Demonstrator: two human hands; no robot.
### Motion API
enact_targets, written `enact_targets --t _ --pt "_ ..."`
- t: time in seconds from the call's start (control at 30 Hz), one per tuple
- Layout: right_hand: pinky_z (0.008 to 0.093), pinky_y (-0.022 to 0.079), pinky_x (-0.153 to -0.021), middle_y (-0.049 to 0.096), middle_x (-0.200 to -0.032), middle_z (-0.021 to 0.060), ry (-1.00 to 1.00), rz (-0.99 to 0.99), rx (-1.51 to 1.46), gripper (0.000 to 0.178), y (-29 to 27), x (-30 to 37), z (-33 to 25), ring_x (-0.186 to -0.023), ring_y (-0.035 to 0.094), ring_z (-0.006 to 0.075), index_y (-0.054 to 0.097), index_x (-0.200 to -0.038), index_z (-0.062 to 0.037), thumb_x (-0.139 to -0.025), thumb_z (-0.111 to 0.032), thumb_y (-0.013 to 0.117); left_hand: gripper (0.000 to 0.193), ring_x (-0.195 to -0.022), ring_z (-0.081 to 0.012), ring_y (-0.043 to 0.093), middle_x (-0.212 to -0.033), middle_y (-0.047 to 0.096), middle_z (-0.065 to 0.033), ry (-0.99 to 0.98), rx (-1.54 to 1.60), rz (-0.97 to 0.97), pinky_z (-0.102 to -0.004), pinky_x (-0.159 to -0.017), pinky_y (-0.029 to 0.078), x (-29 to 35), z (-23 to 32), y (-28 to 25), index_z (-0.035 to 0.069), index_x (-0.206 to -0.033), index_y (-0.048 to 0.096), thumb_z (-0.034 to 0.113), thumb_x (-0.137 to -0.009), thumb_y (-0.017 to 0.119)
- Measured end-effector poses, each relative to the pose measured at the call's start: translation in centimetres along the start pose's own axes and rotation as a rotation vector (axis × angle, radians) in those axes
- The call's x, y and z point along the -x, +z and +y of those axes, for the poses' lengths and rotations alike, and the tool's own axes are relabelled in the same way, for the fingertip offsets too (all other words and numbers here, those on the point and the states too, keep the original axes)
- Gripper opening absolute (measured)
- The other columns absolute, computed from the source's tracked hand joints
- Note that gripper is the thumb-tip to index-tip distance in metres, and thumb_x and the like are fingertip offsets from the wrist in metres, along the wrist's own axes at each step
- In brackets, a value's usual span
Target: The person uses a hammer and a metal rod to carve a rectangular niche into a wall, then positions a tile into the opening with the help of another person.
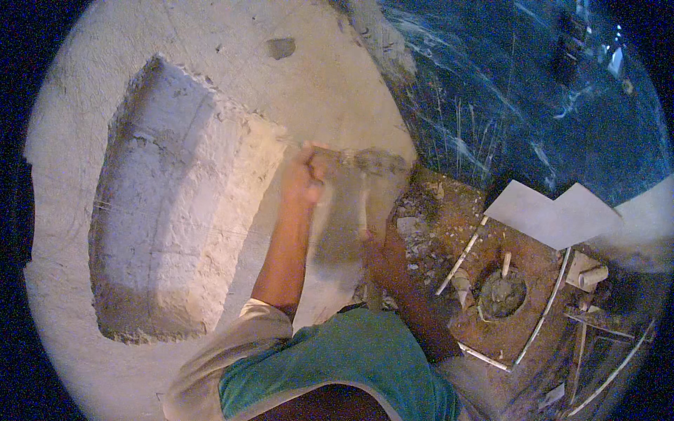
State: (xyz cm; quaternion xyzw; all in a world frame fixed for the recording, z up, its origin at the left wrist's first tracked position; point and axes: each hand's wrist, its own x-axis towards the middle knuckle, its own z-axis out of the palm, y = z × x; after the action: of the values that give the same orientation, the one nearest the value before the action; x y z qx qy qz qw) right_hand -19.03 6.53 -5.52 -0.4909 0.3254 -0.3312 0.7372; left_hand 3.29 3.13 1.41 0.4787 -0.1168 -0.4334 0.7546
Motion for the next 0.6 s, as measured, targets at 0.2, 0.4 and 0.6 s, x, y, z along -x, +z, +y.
enact_targets --t 0.2,0.4,0.6 --pt "0.0308 0.044 -0.047 0.051 -0.066 0.0044 -0.336 0.143 -0.213 0.027 -0.5 0.5 -0.5 -0.053 0.050 0.0146 0.048 -0.090 -0.0071 -0.087 -0.033 0.056 0.013 -0.073 -0.0201 0.059 -0.085 0.058 -0.0108 -0.081 0.191 -0.294 -0.0289 -0.067 0.051 0.8 2.5 -2.4 -0.002 -0.089 0.050 0.011 -0.089 0.053" --pt "0.0289 0.044 -0.047 0.050 -0.066 0.0055 -0.391 0.110 -0.165 0.042 -1.1 1.2 -5.6 -0.055 0.051 0.0145 0.047 -0.090 -0.0061 -0.085 -0.048 0.051 0.015 -0.081 -0.0234 0.061 -0.084 0.058 -0.0101 0.080 0.147 0.031 -0.0350 -0.075 0.053 3.3 -0.8 1.9 0.000 -0.088 0.051 0.014 -0.087 0.056" --pt "0.0305 0.045 -0.046 0.051 -0.067 0.0078 -0.463 0.175 -0.077 0.049 -1.8 1.0 -6.9 -0.054 0.051 0.0165 0.047 -0.090 -0.0039 -0.080 -0.050 0.059 0.014 -0.076 -0.0235 0.061 -0.082 0.058 -0.0095 0.135 0.225 0.021 -0.0366 -0.074 0.053 3.1 -0.5 3.2 0.001 -0.087 0.052 0.015 -0.087 0.055"
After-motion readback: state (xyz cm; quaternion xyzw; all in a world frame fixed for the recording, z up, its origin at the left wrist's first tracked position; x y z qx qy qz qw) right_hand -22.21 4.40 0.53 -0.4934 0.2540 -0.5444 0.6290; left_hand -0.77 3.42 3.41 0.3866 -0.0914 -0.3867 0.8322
